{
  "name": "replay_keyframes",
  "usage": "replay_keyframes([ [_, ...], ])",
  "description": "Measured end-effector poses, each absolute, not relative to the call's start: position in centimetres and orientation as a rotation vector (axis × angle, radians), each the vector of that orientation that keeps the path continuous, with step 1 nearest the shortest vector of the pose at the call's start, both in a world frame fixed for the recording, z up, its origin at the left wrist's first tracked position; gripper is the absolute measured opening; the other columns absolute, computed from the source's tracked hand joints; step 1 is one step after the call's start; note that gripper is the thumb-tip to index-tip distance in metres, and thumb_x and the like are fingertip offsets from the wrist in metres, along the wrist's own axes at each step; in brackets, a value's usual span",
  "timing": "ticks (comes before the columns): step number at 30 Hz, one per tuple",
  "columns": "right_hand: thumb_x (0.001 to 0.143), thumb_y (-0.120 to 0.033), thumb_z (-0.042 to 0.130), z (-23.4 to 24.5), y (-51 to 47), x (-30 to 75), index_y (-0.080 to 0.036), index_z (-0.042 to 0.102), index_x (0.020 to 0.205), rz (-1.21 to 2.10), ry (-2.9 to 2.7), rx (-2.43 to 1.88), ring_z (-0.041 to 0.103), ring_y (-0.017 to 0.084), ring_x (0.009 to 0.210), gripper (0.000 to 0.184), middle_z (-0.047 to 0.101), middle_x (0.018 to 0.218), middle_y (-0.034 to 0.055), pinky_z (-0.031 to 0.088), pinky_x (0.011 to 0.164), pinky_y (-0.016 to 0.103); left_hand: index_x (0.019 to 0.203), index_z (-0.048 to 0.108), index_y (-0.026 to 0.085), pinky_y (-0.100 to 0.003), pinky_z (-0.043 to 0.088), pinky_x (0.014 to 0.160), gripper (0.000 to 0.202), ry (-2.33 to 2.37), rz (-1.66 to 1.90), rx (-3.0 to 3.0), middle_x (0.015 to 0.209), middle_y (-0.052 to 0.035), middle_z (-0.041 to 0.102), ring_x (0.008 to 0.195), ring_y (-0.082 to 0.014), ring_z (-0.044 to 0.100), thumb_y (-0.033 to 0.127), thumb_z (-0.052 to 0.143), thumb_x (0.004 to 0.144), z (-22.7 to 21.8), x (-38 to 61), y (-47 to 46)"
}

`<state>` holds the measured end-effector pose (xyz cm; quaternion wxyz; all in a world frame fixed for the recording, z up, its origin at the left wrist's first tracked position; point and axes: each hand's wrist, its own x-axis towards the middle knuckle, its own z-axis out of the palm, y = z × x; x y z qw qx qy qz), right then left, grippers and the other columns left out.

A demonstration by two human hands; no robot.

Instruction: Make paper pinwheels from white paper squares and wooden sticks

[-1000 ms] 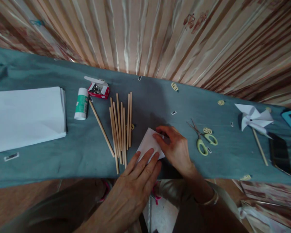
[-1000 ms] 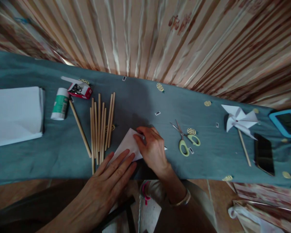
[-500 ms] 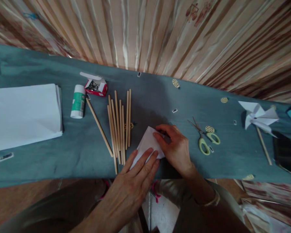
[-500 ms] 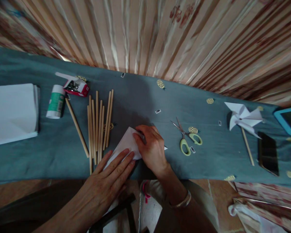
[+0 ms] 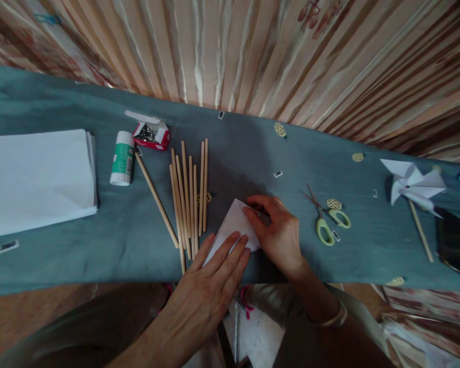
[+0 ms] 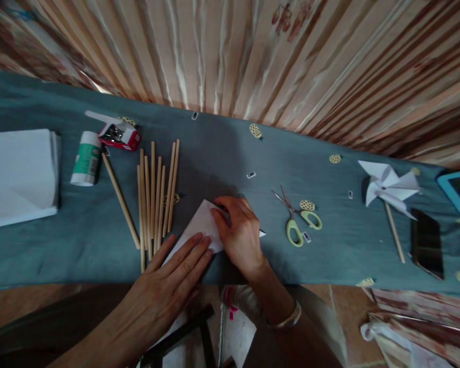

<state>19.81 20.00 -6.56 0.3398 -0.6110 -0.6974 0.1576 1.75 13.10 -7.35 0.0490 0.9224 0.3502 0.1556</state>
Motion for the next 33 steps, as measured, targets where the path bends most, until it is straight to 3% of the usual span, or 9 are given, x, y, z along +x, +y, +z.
replay_keyframes([
  [22, 0.088, -0.016, 0.061, -6.76, 20.06, 19.66, -0.016, 0.069, 0.098, 0.314, -1.917, -1.479, 0.063, 0.021, 0.091, 0.012, 0.072, 0.096, 0.0078, 0.053, 0.083, 0.035, 0.141, 0.041, 0.011, -0.048, 0.002, 0.121, 0.05, 1.094, 0.429, 2.779, 0.149, -0.0081, 0.045, 0.142, -0.0262, 0.032, 0.031, 0.047, 0.096, -7.65, 1.74, 13.12],
  [33, 0.092, -0.018, 0.055, -6.95, 20.01, 19.61, -0.019, 0.073, 0.095, 0.277, -1.958, -1.463, 0.063, 0.021, 0.092, 0.018, 0.071, 0.098, 0.008, 0.053, 0.085, 0.037, 0.142, 0.039, 0.009, -0.053, 0.012, 0.12, 0.048, 1.084, 0.43, 2.79, 0.149, -0.0107, 0.045, 0.143, -0.0277, 0.03, 0.026, 0.042, 0.097, -7.61, 1.73, 13.07],
])
